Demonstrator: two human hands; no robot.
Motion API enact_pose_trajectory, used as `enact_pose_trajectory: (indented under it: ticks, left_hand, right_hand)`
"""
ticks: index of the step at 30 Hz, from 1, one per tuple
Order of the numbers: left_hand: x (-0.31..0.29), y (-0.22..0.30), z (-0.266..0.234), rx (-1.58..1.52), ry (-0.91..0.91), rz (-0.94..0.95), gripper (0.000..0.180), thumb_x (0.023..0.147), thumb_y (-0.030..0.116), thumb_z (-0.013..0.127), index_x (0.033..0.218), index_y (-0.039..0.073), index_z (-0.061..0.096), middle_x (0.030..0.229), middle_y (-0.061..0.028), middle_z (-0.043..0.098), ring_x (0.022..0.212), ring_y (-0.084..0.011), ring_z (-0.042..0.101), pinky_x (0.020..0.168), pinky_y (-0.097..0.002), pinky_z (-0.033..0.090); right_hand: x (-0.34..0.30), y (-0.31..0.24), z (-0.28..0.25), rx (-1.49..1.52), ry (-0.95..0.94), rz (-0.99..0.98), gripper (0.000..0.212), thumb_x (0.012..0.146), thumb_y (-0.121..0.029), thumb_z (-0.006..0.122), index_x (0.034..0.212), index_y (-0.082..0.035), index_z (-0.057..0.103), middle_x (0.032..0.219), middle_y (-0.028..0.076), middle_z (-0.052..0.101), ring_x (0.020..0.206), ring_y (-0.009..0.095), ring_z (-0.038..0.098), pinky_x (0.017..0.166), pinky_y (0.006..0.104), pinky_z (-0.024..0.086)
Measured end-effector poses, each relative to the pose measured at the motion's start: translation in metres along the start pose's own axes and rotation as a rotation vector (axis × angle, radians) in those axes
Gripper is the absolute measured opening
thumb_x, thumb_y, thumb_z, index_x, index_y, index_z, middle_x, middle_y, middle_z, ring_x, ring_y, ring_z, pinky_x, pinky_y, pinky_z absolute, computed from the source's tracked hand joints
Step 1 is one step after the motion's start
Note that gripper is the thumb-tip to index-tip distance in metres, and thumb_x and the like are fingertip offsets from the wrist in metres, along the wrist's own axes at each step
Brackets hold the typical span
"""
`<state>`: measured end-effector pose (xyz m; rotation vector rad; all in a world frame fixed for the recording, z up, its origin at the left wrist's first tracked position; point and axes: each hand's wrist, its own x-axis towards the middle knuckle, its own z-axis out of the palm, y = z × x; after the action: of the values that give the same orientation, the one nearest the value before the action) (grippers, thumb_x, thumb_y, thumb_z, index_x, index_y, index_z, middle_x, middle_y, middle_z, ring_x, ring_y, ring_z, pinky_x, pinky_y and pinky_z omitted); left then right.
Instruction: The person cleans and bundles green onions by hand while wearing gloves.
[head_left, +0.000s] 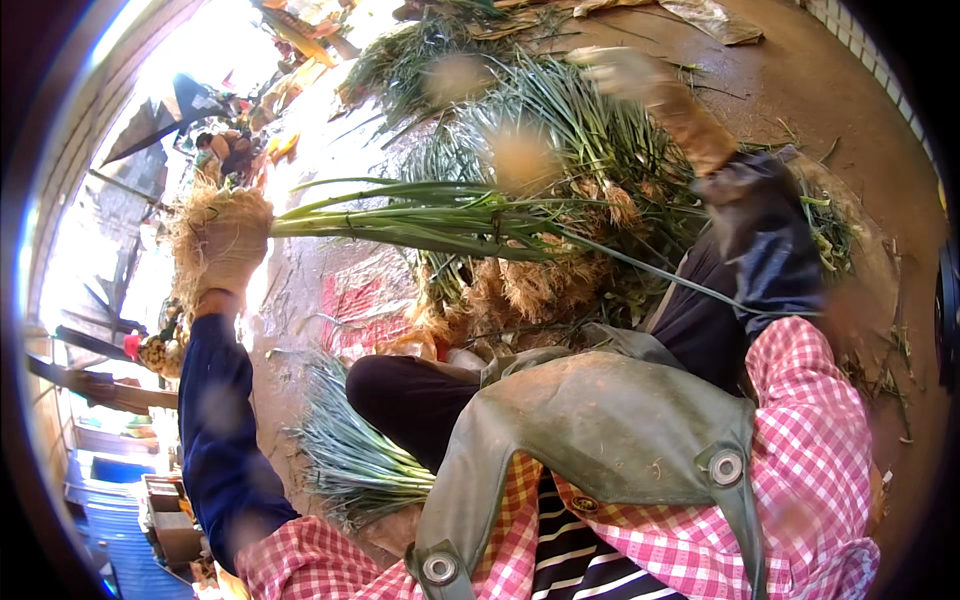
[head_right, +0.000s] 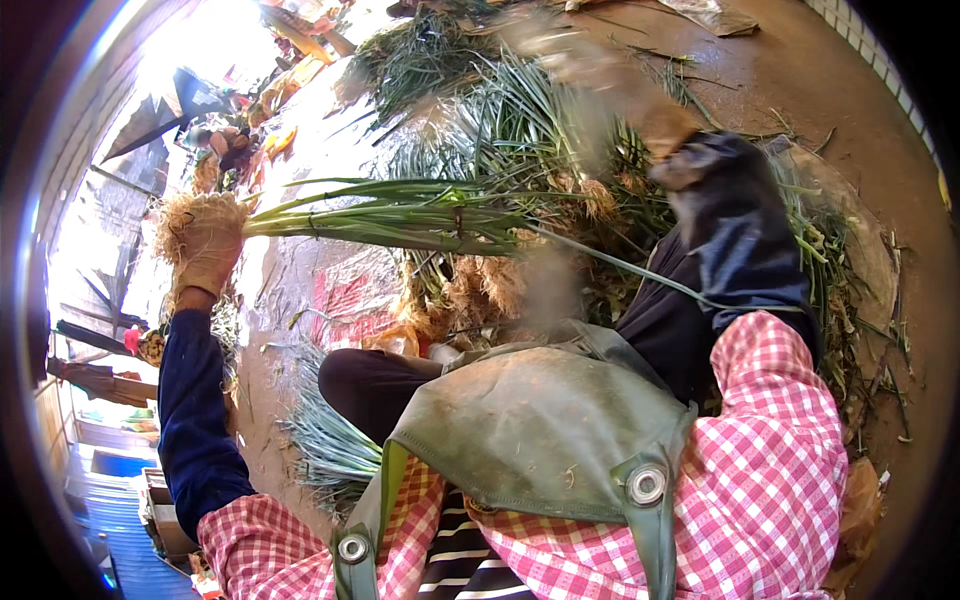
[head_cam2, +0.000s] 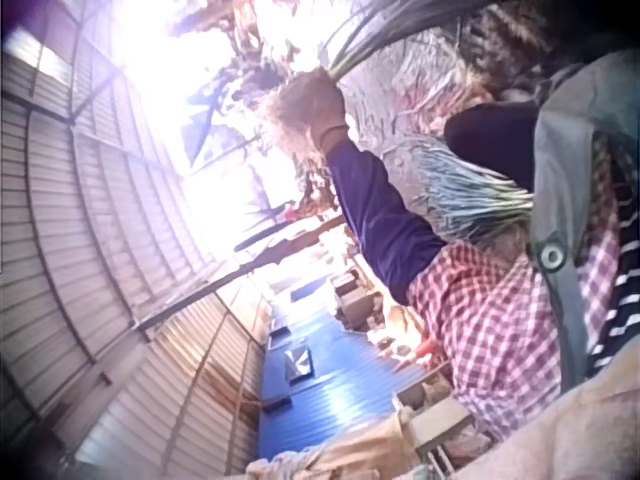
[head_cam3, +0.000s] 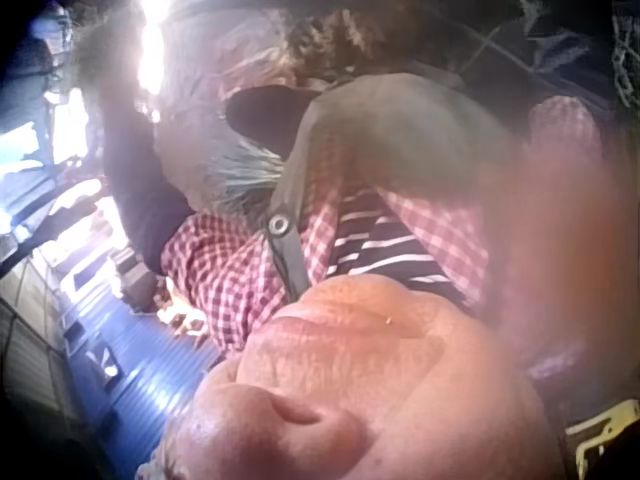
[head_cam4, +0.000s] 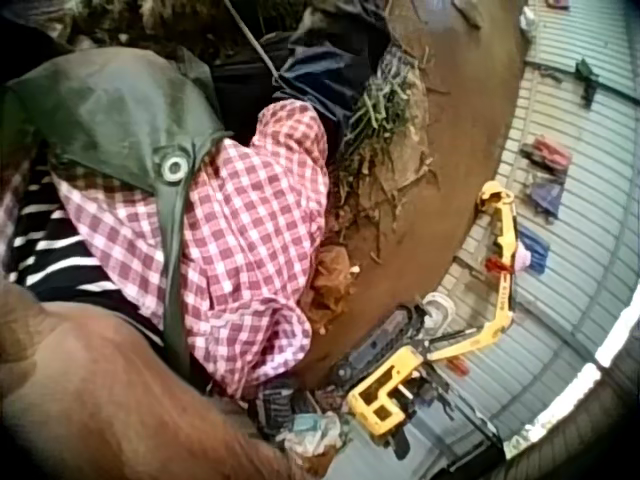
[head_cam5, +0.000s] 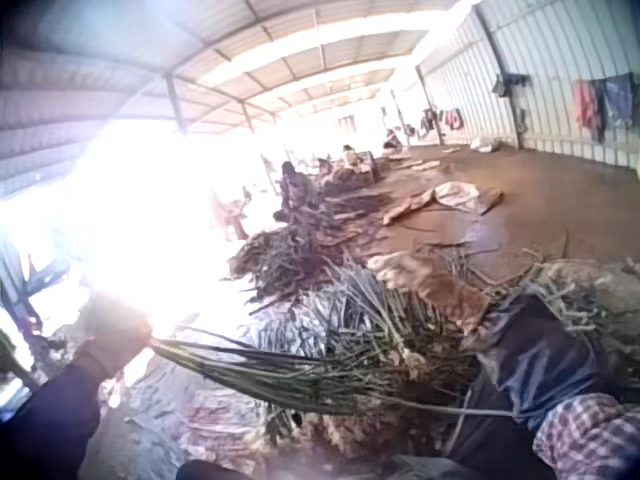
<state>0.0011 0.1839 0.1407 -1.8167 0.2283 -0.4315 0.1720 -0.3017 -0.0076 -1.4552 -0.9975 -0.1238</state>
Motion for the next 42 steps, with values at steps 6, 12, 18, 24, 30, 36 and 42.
enact_pose_trajectory:
  ticks: [6,12,18,24,30,36,42]
  left_hand:
    - [0.017,-0.017,-0.011,0.014,-0.007,0.068,0.009,0.084,0.016,0.046,0.082,0.011,0.053,0.077,-0.0097,0.053,0.075,-0.0258,0.055,0.067,-0.04,0.044]
    - [0.032,-0.04,-0.028,0.02,0.156,0.057,0.011,0.086,0.021,0.048,0.085,0.013,0.055,0.08,-0.0095,0.054,0.082,-0.0263,0.055,0.07,-0.0392,0.045]
    - [-0.035,-0.085,0.027,0.008,0.055,-0.066,0.023,0.093,0.028,0.043,0.084,0.009,0.053,0.08,-0.0105,0.056,0.08,-0.027,0.055,0.069,-0.0421,0.044]
    - [-0.05,-0.108,0.028,0.087,-0.015,-0.187,0.029,0.095,0.033,0.04,0.083,0.009,0.052,0.08,-0.0121,0.055,0.077,-0.0272,0.054,0.068,-0.0418,0.043]
    - [-0.025,-0.106,0.016,0.079,0.029,-0.234,0.031,0.095,0.033,0.04,0.083,0.008,0.054,0.075,-0.0119,0.056,0.072,-0.0272,0.056,0.066,-0.0405,0.045]
    - [-0.032,-0.123,0.016,0.132,0.027,-0.273,0.029,0.093,0.032,0.043,0.083,0.008,0.056,0.078,-0.0123,0.057,0.075,-0.0276,0.057,0.067,-0.0405,0.045]
    - [-0.067,-0.151,0.014,0.164,-0.042,-0.247,0.022,0.092,0.028,0.045,0.093,0.01,0.058,0.09,-0.0081,0.059,0.087,-0.0245,0.057,0.075,-0.0393,0.044]
  right_hand:
    - [0.09,-0.045,0.186,-0.407,-0.372,-0.256,0.048,0.084,-0.012,0.056,0.131,-0.024,0.049,0.108,0.012,0.063,0.083,0.02,0.062,0.076,0.034,0.052]
    - [0.131,-0.029,0.224,-0.479,-0.85,0.048,0.035,0.086,-0.021,0.053,0.121,-0.017,0.055,0.09,0.008,0.064,0.073,0.022,0.06,0.07,0.0341,0.05]
    - [0.012,0.034,0.203,-1.04,-1.375,0.678,0.027,0.09,-0.018,0.047,0.108,-0.003,0.058,0.098,0.01,0.06,0.087,0.019,0.057,0.082,0.0325,0.048]
    - [-0.043,0.122,0.092,-1.159,-1.326,0.655,0.025,0.088,-0.023,0.053,0.098,-0.003,0.063,0.099,0.016,0.062,0.081,0.025,0.059,0.074,0.0388,0.048]
    - [0.041,0.053,0.092,-0.443,-0.457,-0.133,0.046,0.09,-0.048,0.044,0.108,-0.008,0.059,0.094,0.01,0.064,0.086,0.019,0.06,0.08,0.034,0.049]
    - [0.003,0.012,0.192,-0.589,-0.506,0.176,0.053,0.084,-0.043,0.059,0.127,-0.014,0.049,0.109,0.013,0.061,0.096,0.026,0.06,0.086,0.0381,0.048]
    - [-0.118,0.156,0.224,-0.626,-1.26,0.546,0.025,0.088,-0.02,0.051,0.106,-0.007,0.062,0.093,0.007,0.064,0.081,0.018,0.058,0.074,0.0378,0.045]
